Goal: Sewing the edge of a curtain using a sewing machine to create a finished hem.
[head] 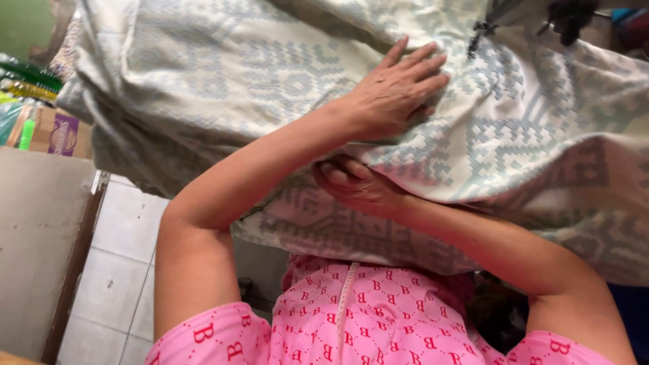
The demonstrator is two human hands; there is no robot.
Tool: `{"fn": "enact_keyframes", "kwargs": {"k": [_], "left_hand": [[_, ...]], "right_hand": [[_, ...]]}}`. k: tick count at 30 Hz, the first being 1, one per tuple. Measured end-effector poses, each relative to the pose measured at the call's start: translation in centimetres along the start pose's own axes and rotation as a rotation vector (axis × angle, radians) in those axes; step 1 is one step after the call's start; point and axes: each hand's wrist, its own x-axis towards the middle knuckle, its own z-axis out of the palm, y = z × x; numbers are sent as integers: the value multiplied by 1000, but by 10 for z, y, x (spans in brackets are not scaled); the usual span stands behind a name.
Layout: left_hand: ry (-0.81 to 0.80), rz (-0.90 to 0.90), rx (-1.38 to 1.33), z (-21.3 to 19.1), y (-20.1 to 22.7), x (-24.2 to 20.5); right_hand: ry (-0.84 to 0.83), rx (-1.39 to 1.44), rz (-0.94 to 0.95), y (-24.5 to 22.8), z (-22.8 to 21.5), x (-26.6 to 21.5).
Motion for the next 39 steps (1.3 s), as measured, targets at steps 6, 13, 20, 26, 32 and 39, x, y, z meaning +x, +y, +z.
{"fn": "enact_keyframes", "kwargs": {"k": [6, 13, 20, 26, 32, 39], "left_hand": [[226, -158, 212, -56, -164, -182], [224, -1215, 264, -135, -185, -307], [568, -705, 966, -146, -229, -279], [318, -616, 987, -102, -228, -183], [3, -498, 1035, -40, -171, -73], [130, -586, 271, -53, -74, -34]], "right_hand": [[272, 498, 155, 44, -37, 23], [273, 949, 379, 91, -77, 32], [207, 1436, 216, 93, -108, 18], [-252, 1517, 333, 84, -106, -61], [-170, 1654, 529, 91, -172, -86], [-131, 1537, 672, 89, -157, -117]]}}
